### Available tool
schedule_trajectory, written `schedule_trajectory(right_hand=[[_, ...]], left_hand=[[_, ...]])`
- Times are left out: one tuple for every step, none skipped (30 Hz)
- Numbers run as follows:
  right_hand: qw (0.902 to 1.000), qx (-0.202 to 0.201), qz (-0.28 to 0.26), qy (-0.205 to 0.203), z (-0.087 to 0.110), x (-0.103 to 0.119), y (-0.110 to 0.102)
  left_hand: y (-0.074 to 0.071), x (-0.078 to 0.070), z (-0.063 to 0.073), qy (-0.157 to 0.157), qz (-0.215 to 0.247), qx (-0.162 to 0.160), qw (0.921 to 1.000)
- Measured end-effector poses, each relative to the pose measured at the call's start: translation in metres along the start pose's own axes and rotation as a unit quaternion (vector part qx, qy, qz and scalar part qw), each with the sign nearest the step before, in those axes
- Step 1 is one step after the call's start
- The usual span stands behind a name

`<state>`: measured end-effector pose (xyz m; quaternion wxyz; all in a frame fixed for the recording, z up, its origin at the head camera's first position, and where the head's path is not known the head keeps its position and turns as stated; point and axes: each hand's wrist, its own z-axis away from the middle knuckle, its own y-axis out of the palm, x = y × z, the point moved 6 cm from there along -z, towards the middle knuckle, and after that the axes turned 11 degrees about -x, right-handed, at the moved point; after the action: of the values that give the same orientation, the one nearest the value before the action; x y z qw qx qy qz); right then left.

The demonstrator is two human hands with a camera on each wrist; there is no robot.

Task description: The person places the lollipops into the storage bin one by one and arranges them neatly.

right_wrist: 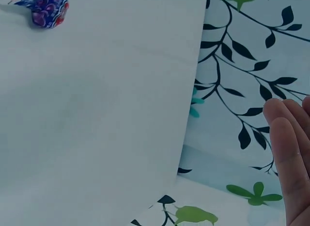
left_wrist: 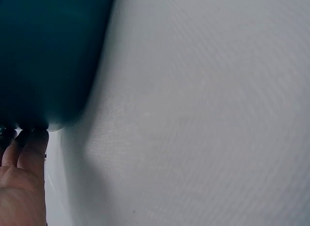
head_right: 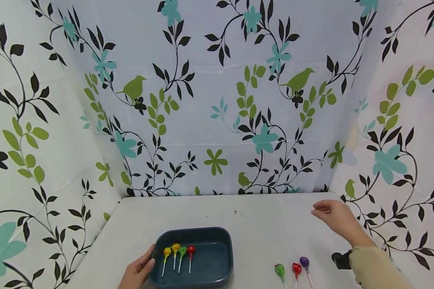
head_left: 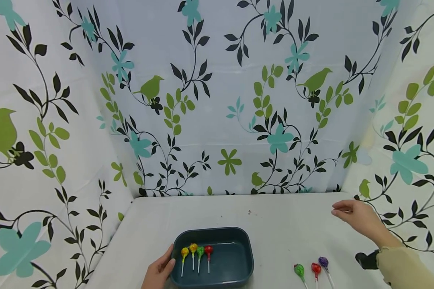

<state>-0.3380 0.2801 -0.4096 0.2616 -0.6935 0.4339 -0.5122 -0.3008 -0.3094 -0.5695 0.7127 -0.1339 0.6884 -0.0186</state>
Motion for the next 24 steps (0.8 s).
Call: schedule_trajectory(right_hand=[[1.0000, 0.003, 0.000, 0.005, 0.001, -0.003, 0.001], [0.9999, 0.007, -0.002, 0.009, 0.002, -0.006, 0.002], [0.9998, 0.012, -0.003, 0.012, 0.004, -0.009, 0.003], [0.9997, 0.018, -0.007, 0.016, 0.006, -0.011, 0.006], [0.9995, 0.024, -0.011, 0.020, 0.007, -0.014, 0.009], [0.9993, 0.029, -0.013, 0.022, 0.010, -0.016, 0.013], [0.9989, 0.035, -0.016, 0.027, 0.012, -0.018, 0.017], [0.9984, 0.042, -0.017, 0.033, 0.014, -0.020, 0.021], [0.9980, 0.047, -0.018, 0.039, 0.017, -0.023, 0.026], [0.9974, 0.053, -0.019, 0.046, 0.020, -0.026, 0.030], [0.9968, 0.058, -0.018, 0.052, 0.023, -0.029, 0.035], [0.9962, 0.062, -0.018, 0.059, 0.027, -0.032, 0.040], [0.9954, 0.066, -0.018, 0.067, 0.030, -0.036, 0.045], [0.9946, 0.070, -0.018, 0.074, 0.034, -0.039, 0.050], [0.9938, 0.074, -0.019, 0.081, 0.038, -0.042, 0.054], [0.9929, 0.078, -0.020, 0.087, 0.042, -0.045, 0.059], [0.9919, 0.083, -0.021, 0.094, 0.046, -0.049, 0.064], [0.9911, 0.086, -0.022, 0.099, 0.050, -0.052, 0.068], [0.9904, 0.089, -0.023, 0.104, 0.054, -0.054, 0.072], [0.9898, 0.091, -0.023, 0.107, 0.057, -0.057, 0.076], [0.9895, 0.092, -0.023, 0.109, 0.060, -0.059, 0.079], [0.9893, 0.092, -0.023, 0.111, 0.062, -0.061, 0.082], [0.9893, 0.091, -0.024, 0.112, 0.063, -0.062, 0.084], [0.9895, 0.089, -0.024, 0.112, 0.065, -0.062, 0.086]], left_hand=[[0.000, -0.001, 0.000, 0.000, 0.003, 0.001, 1.0000], [0.000, -0.001, 0.000, 0.001, 0.007, 0.002, 1.0000], [0.000, -0.002, 0.000, 0.001, 0.008, 0.003, 1.0000], [0.000, -0.002, 0.001, 0.000, 0.011, 0.006, 0.9999], [0.000, -0.002, 0.001, -0.001, 0.013, 0.008, 0.9999], [0.000, -0.002, 0.001, -0.001, 0.015, 0.010, 0.9998], [0.001, -0.003, 0.001, -0.001, 0.017, 0.012, 0.9998], [0.001, -0.002, 0.001, -0.002, 0.018, 0.013, 0.9997], [0.001, -0.002, 0.001, -0.003, 0.020, 0.014, 0.9997], [0.001, -0.001, 0.001, -0.003, 0.022, 0.015, 0.9996], [0.001, 0.000, 0.001, -0.004, 0.022, 0.015, 0.9996], [0.001, 0.000, 0.001, -0.005, 0.022, 0.015, 0.9996], [0.001, 0.000, 0.001, -0.006, 0.021, 0.014, 0.9997], [0.001, 0.001, 0.001, -0.007, 0.020, 0.013, 0.9997], [0.001, 0.001, 0.001, -0.007, 0.019, 0.012, 0.9997], [0.001, 0.001, 0.001, -0.009, 0.017, 0.011, 0.9998], [0.001, 0.001, 0.001, -0.010, 0.015, 0.009, 0.9998], [0.001, 0.001, 0.000, -0.011, 0.013, 0.007, 0.9998], [0.000, 0.001, 0.000, -0.012, 0.011, 0.005, 0.9999], [0.000, 0.001, 0.000, -0.012, 0.010, 0.002, 0.9999], [0.000, 0.001, -0.001, -0.013, 0.009, 0.000, 0.9999], [0.000, 0.001, -0.001, -0.013, 0.009, -0.002, 0.9999], [0.000, 0.001, -0.001, -0.012, 0.009, -0.004, 0.9999], [0.000, 0.001, -0.001, -0.012, 0.009, -0.004, 0.9999]])
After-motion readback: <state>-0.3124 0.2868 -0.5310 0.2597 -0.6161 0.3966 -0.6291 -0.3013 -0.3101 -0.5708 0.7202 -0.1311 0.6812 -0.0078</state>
